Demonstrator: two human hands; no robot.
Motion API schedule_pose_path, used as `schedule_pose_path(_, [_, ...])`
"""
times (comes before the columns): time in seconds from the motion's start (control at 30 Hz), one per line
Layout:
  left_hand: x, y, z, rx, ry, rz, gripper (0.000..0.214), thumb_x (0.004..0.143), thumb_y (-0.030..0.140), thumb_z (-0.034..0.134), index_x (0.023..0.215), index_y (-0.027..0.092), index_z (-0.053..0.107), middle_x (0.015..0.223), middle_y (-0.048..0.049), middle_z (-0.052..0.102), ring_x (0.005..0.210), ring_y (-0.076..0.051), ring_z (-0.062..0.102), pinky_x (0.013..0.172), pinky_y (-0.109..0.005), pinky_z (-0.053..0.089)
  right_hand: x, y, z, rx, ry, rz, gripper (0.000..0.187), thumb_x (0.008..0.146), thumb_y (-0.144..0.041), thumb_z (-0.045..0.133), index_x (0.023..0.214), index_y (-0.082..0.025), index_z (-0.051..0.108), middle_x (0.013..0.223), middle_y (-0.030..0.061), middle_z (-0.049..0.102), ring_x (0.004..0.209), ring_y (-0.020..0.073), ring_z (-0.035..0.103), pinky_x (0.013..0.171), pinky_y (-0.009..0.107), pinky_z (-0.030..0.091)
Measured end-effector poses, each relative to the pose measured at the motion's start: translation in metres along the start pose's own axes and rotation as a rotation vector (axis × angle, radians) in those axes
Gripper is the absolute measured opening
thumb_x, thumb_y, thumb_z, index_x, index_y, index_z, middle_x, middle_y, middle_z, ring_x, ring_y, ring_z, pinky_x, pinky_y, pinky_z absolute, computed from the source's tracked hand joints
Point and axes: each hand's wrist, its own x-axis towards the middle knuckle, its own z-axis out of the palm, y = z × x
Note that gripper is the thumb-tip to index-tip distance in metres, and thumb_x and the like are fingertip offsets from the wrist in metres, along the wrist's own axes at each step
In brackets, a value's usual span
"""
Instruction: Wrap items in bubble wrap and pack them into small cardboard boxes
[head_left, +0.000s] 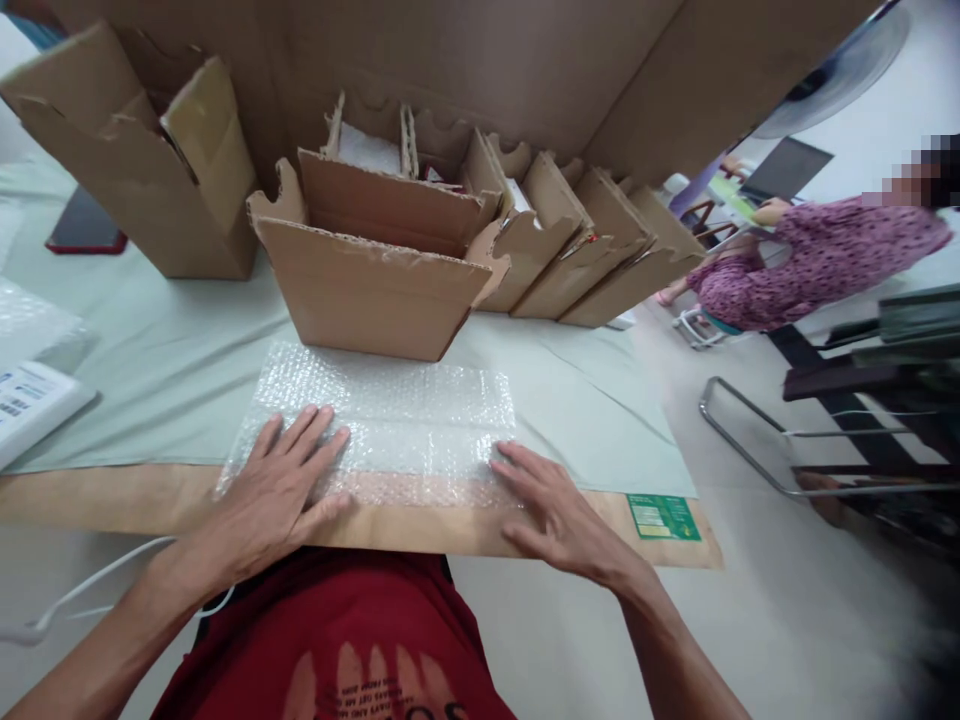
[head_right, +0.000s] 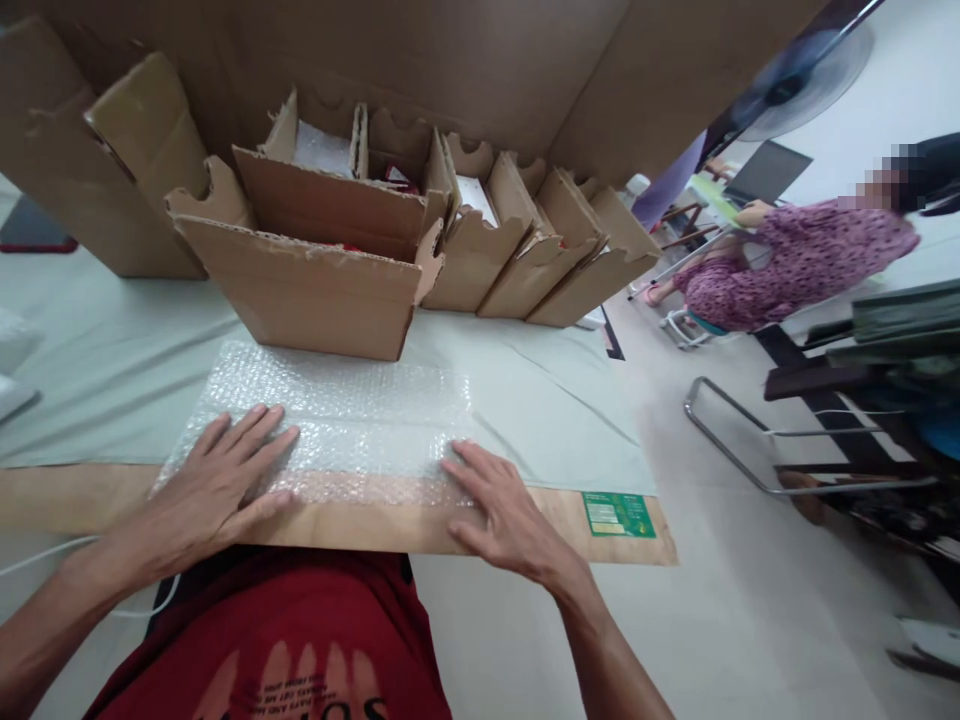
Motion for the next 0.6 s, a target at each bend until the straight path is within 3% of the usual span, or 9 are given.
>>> schedule_pose_path(0.07, [-0.004, 0.002, 0.002, 0.004, -0.018, 0.024, 0.077, 0.098, 0.071, 0.036, 0.153, 0.020, 0.049, 0.167, -0.0174, 0.040, 0.157, -0.037, 0.031, 0.126, -0.060, 0.022, -0.002, -0.011, 0.006, -0.043, 0.049, -0.010, 0.046, 0.098, -0.036, 0.062, 0.142, -0.025, 0.063, 0.157, 0.0142, 0.054, 0.144, 0.0340, 0.052, 0.109, 0.054, 0.050])
schedule_pose_path(0.2, [-0.005, 0.002, 0.004, 0.021, -0.020, 0.027, 0.088, 0.087, 0.080, 0.051, 0.153, 0.021, 0.050, 0.166, -0.0194, 0.041, 0.156, -0.041, 0.032, 0.124, -0.063, 0.024, 0.009, -0.022, 0.022, -0.069, 0.318, -0.051, 0.027, 0.101, -0.015, 0.055, 0.118, -0.022, 0.074, 0.132, 0.0127, 0.074, 0.124, 0.0280, 0.068, 0.098, 0.046, 0.055])
schedule_pose_path(0.3, [-0.008, -0.003, 0.000, 0.009, -0.019, 0.035, 0.080, 0.086, 0.066, 0.060, 0.152, 0.022, 0.051, 0.164, -0.0176, 0.044, 0.154, -0.041, 0.035, 0.124, -0.063, 0.026, 0.017, -0.025, 0.017, 0.059, 0.418, -0.037, 0.024, 0.101, -0.015, 0.054, 0.109, -0.023, 0.074, 0.113, 0.0083, 0.080, 0.106, 0.0237, 0.074, 0.093, 0.043, 0.055])
schedule_pose_path(0.4, [-0.014, -0.014, -0.013, -0.074, 0.033, -0.018, 0.057, 0.090, 0.042, 0.052, 0.144, 0.025, 0.058, 0.151, -0.0119, 0.061, 0.144, -0.035, 0.052, 0.123, -0.058, 0.031, 0.023, -0.026, -0.003, 0.277, 0.403, 0.150, 0.021, 0.103, -0.028, 0.055, 0.103, -0.023, 0.075, 0.102, 0.0073, 0.081, 0.098, 0.0229, 0.074, 0.091, 0.040, 0.057])
schedule_pose_path(0.5, [-0.014, -0.024, -0.034, -0.250, 0.146, -0.231, 0.040, 0.088, 0.035, 0.046, 0.119, 0.028, 0.070, 0.120, -0.0062, 0.079, 0.112, -0.029, 0.073, 0.114, -0.049, 0.045, 0.032, -0.020, -0.020, 0.544, 0.417, 0.320, 0.028, 0.101, -0.044, 0.057, 0.094, -0.021, 0.073, 0.091, 0.0069, 0.078, 0.088, 0.0227, 0.074, 0.085, 0.038, 0.059])
schedule_pose_path(0.6, [-0.005, -0.027, -0.053, -0.402, 0.156, -0.586, 0.033, 0.084, 0.046, 0.053, 0.103, 0.028, 0.073, 0.102, -0.0025, 0.081, 0.078, -0.025, 0.074, 0.087, -0.041, 0.057, 0.041, -0.007, -0.024, 0.774, 0.435, 0.401, 0.037, 0.094, -0.056, 0.067, 0.100, -0.020, 0.071, 0.086, 0.0060, 0.076, 0.083, 0.0222, 0.073, 0.083, 0.038, 0.059])
